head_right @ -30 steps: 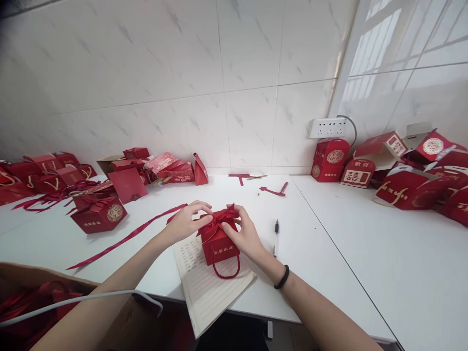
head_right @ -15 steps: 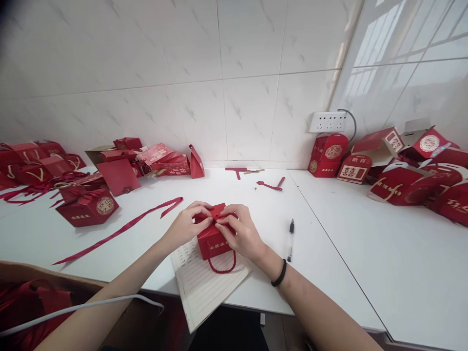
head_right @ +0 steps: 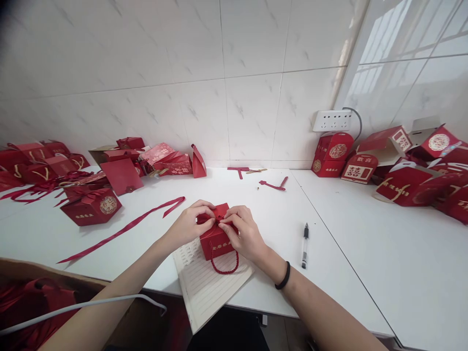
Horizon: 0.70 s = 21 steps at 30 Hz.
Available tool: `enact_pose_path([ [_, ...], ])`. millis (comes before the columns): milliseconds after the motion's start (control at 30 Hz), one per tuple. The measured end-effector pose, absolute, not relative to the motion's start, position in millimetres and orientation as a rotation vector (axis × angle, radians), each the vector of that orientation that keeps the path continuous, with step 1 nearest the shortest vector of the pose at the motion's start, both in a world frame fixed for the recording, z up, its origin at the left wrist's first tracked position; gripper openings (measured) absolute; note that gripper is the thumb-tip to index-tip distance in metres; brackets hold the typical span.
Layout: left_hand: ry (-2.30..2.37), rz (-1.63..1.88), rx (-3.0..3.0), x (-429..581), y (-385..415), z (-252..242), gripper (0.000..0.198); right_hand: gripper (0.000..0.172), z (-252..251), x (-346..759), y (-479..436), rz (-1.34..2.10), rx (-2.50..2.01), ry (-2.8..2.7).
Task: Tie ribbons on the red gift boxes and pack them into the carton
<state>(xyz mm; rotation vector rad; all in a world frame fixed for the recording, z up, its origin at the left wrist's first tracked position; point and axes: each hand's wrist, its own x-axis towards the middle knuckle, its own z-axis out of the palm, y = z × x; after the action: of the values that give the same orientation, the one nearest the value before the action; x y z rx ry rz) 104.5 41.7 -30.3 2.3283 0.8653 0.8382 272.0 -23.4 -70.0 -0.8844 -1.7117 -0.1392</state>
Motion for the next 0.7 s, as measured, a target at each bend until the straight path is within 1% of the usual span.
enact_pose_path([
  [167, 0.88, 0.817, 2.346, 105.4, 39.6, -27.6, 0.012, 0.012, -69.2, 274.5, -24.2, -0.131, -0.907, -1.718],
  [700, 0.898, 0.825, 2.341, 104.3, 37.3, -27.3, 0.01, 0.012, -66.6, 279.4, -28.5, -0.261, -0.751, -1.749],
])
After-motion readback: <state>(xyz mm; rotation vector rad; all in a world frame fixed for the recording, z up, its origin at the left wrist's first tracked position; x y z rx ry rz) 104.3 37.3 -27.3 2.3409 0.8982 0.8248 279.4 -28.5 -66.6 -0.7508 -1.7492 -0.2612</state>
